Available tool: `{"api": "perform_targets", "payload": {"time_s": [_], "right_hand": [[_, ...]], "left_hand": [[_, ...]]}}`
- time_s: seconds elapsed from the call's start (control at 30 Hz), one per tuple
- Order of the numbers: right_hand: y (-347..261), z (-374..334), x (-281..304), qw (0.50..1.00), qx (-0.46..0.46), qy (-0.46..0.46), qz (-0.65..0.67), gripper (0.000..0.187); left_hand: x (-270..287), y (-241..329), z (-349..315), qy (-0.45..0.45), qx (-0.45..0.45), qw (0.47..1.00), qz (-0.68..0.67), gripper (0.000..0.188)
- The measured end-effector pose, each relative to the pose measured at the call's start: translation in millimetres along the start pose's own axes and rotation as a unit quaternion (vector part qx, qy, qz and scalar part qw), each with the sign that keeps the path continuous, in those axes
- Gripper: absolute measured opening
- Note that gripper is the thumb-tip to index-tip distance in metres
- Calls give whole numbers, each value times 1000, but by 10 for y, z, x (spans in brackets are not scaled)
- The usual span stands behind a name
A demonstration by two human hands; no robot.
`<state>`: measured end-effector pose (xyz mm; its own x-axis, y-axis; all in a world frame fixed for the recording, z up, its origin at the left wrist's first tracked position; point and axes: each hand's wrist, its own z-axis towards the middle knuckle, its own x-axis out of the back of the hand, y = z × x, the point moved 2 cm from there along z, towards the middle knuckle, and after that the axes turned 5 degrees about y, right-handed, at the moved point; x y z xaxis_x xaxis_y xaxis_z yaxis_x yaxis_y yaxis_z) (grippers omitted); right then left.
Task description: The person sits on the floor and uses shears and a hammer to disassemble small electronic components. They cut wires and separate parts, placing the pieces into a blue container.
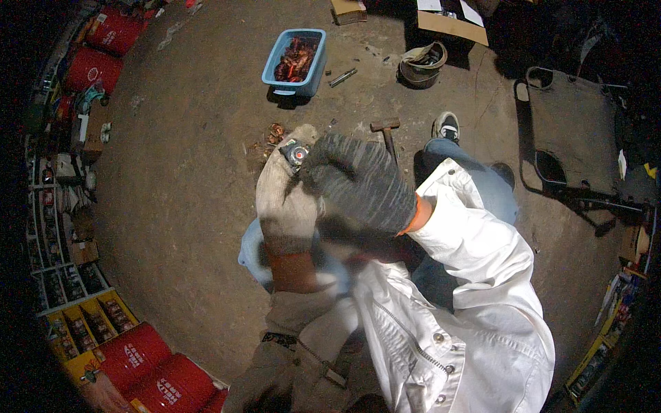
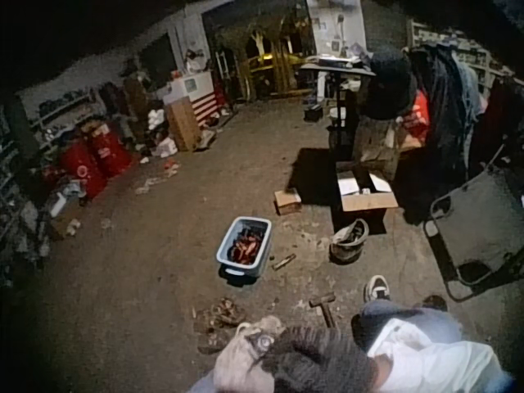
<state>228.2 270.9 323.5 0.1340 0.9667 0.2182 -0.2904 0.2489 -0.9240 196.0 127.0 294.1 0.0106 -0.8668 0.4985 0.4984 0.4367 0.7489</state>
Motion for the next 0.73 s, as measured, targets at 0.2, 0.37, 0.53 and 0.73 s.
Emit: {"api": "perform_targets", "payload": {"time_s": [0.2,0.37,0.53,0.73], "right_hand": [[91,10,134,993,-85,-54,64,15],[298,-9,69,977,206,-15,-46,24],[295,-55,76,990,124,9,-73,30],[60,-11,-68,988,-133,76,-7,33]], "left_hand": [[-34,104,110,12,271,839,-471,29],[14,227,145,58,160,942,-290,30],[23,172,104,62,251,888,-381,29],[70,168,101,68,331,868,-363,31]]}}
